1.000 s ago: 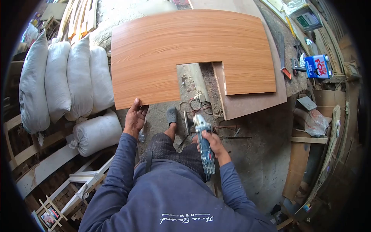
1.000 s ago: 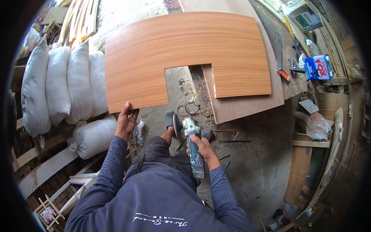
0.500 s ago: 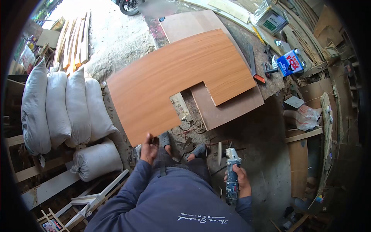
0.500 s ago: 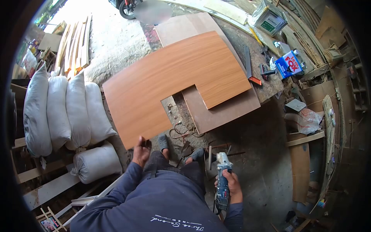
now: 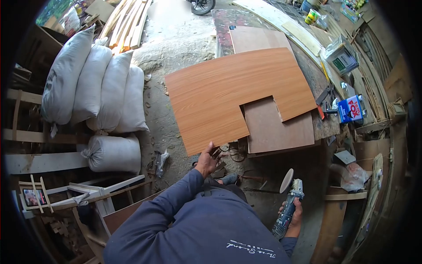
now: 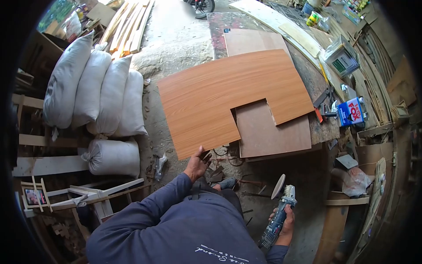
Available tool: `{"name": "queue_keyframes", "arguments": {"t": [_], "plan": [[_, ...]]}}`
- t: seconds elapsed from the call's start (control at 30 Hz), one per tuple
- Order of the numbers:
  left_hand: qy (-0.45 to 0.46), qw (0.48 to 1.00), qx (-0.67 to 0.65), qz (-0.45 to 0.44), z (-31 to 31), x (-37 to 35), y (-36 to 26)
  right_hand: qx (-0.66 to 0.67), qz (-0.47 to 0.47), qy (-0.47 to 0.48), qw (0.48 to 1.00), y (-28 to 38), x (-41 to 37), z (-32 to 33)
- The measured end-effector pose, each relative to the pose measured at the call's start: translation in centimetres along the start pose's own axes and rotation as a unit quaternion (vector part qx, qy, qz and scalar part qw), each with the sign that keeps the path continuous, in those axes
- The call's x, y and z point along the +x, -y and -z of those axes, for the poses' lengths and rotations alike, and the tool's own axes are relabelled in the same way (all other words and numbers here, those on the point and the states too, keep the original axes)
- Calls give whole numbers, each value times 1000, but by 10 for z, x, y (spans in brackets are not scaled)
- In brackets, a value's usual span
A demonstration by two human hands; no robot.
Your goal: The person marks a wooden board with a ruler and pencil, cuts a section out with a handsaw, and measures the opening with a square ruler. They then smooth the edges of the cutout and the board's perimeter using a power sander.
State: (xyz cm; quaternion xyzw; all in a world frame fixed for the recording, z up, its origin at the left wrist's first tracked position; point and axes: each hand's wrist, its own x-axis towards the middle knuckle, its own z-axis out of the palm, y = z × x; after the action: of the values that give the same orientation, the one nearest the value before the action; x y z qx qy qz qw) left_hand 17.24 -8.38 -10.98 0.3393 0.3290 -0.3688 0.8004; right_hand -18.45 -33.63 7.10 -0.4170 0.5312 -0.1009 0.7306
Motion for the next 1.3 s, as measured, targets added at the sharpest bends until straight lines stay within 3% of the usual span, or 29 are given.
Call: {"name": "queue_keyframes", "arguments": {"t": [0.1,0.17,0.2,0.23,0.27,0.3,0.4,0.53,0.6,0.7,0.8,0.93,1.0,1.03,1.1,1.23,1.3], "plan": [[42,998,-31,38,18,-16,-11,20,21,-7,1000,6,0,-11],[43,997,-58,-11,51,-21,-17,46,1,-1,999,9,0,-13],[50,996,-70,5,87,-11,-26,65,-4,-2,998,8,1,-13],[97,992,-65,-51,93,-31,-40,67,6,-10,998,7,1,-13],[81,992,-88,-50,97,-42,-57,80,19,-2,997,10,0,-19],[6,993,-100,-59,103,-52,-71,89,15,-9,996,11,0,-22],[-10,997,21,-68,132,-20,-133,107,3,-30,994,11,4,-34],[34,963,242,-111,103,98,-247,119,-2,-63,991,17,-2,-69],[-19,955,257,-147,37,128,-295,136,4,-84,987,23,-10,-92],[13,979,157,-127,-32,162,-319,167,19,-110,980,22,-18,-118],[-164,915,260,-262,-66,166,-320,197,26,-124,972,14,-22,-128],[-142,892,267,-335,-72,197,-348,216,29,-144,965,7,-27,-129],[-45,917,226,-325,-101,165,-369,202,32,-165,965,17,-35,-130],[-63,901,260,-341,-128,132,-378,209,33,-170,962,18,-39,-126],[-51,852,312,-418,-175,65,-384,228,39,-167,958,20,-38,-116],[47,720,327,-610,-210,13,-384,175,95,-208,958,44,-55,-109],[110,714,291,-627,-200,4,-385,190,92,-196,958,56,-63,-95]]}}
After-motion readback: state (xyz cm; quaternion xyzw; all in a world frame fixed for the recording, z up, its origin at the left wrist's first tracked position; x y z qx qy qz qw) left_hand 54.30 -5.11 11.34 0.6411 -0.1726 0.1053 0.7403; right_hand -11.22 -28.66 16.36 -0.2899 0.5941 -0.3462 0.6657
